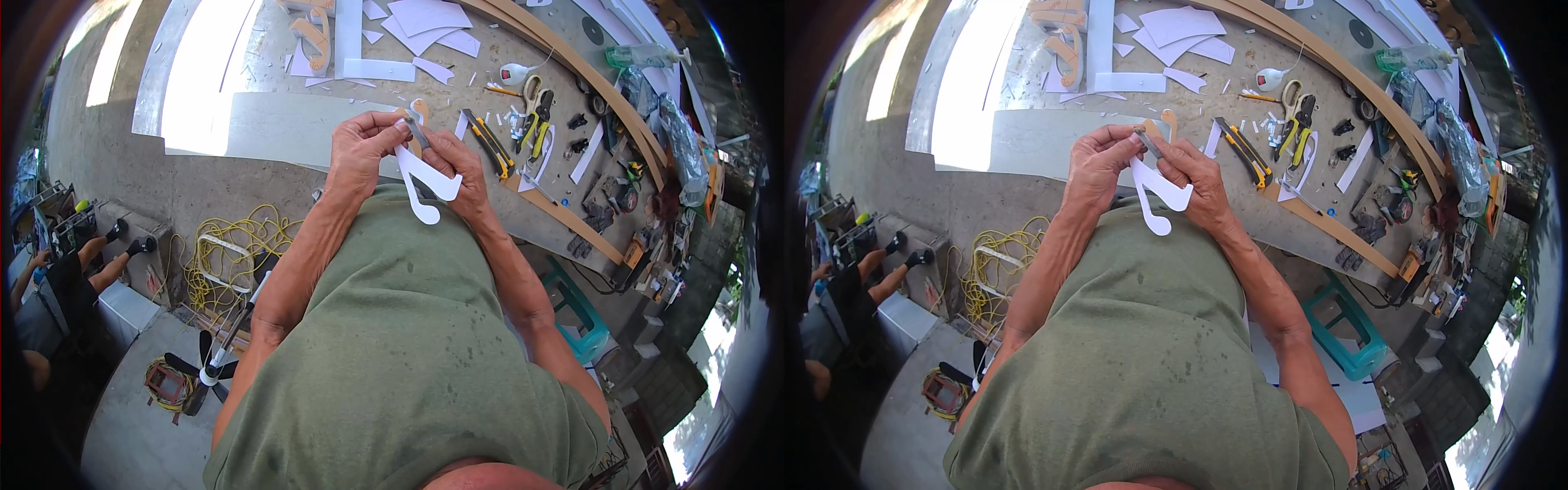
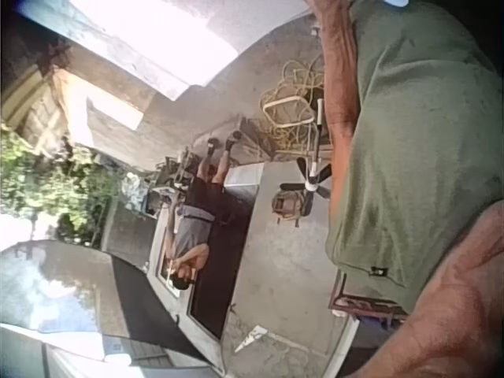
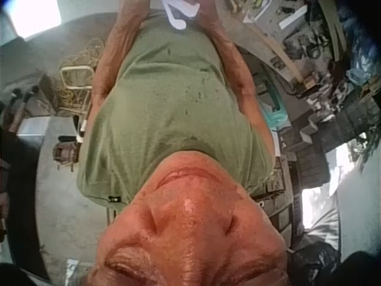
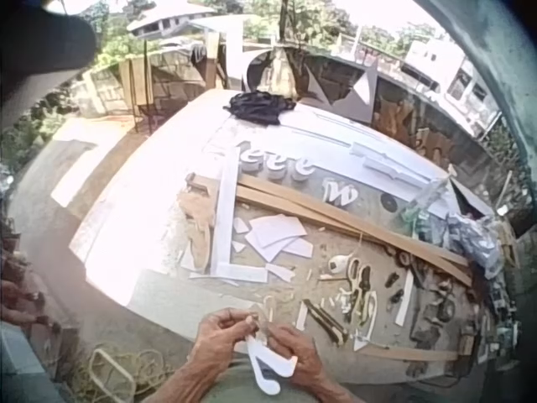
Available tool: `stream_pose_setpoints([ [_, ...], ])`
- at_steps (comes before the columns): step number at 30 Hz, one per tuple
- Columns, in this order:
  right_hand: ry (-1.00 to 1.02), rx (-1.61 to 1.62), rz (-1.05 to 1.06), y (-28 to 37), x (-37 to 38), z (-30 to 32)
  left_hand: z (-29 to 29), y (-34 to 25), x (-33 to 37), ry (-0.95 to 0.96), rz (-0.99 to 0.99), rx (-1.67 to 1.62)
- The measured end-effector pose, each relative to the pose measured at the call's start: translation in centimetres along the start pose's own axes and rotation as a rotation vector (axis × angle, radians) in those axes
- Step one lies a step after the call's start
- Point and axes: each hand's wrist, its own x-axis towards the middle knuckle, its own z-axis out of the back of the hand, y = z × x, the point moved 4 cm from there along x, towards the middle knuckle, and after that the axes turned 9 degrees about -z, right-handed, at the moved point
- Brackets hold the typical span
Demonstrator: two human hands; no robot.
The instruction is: Assembling foam or acrylic 3D sign letters by applying adhesive tape and joining the components together.
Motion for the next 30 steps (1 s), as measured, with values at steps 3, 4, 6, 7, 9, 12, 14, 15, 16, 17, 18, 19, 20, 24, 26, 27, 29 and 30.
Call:
stream_pose_setpoints([
  [3,-0.020,-0.034,-0.159,-0.3,0.9,0.4,-0.6,-0.3,-0.1,0.051,-0.004,0.037],
  [4,-0.016,-0.034,-0.139,-0.3,1.1,0.5,-0.8,-0.5,-0.2,0.056,-0.015,0.058],
  [6,-0.008,-0.035,-0.108,-0.3,1.4,0.6,-0.6,-0.4,0.0,0.046,-0.016,0.047],
  [7,-0.012,-0.043,-0.055,-0.3,1.0,0.7,-0.5,-0.5,0.2,0.036,-0.014,0.034],
  [9,-0.035,-0.075,0.012,-0.2,0.7,0.7,-0.7,-0.9,0.3,0.027,-0.020,0.053],
  [12,-0.036,-0.082,-0.076,0.3,1.7,0.6,-1.0,-1.0,0.4,0.032,-0.036,0.082],
  [14,-0.071,-0.063,-0.050,0.2,2.1,0.3,-1.2,-1.0,0.5,0.054,-0.062,0.093],
  [15,-0.058,-0.036,-0.070,0.3,1.9,0.0,-1.1,-1.0,0.3,0.042,-0.042,0.081],
  [16,-0.046,-0.024,-0.096,0.0,1.4,0.1,-1.0,-0.7,-0.1,0.030,-0.022,0.071],
  [17,-0.022,-0.007,-0.054,-0.3,0.8,0.0,-0.8,-0.5,-0.2,-0.001,-0.006,0.066],
  [18,0.003,0.011,-0.015,-0.1,0.4,-0.2,-0.5,-0.5,0.0,0.008,-0.029,0.069],
  [19,0.003,0.010,0.008,0.0,0.5,-0.1,-0.2,-0.5,0.3,-0.009,-0.041,0.064],
  [20,-0.005,-0.005,-0.042,0.1,0.3,-0.1,-0.1,-0.6,0.3,-0.031,-0.043,0.057],
  [24,-0.056,-0.025,-0.132,-0.2,1.2,0.0,-1.0,-0.6,-0.2,-0.001,-0.042,0.069],
  [26,-0.062,-0.011,-0.074,-0.2,1.4,-0.1,-0.7,-0.9,0.5,0.001,-0.038,0.092],
  [27,-0.034,0.020,-0.018,-0.3,1.0,-0.1,-0.6,-1.3,0.7,-0.032,-0.061,0.039],
  [29,0.000,0.088,0.019,-1.1,0.5,0.2,-0.5,-1.9,1.0,-0.054,-0.105,-0.011],
  [30,0.003,0.094,0.003,-1.0,0.7,0.4,-0.4,-1.9,1.1,-0.065,-0.091,-0.010],
])
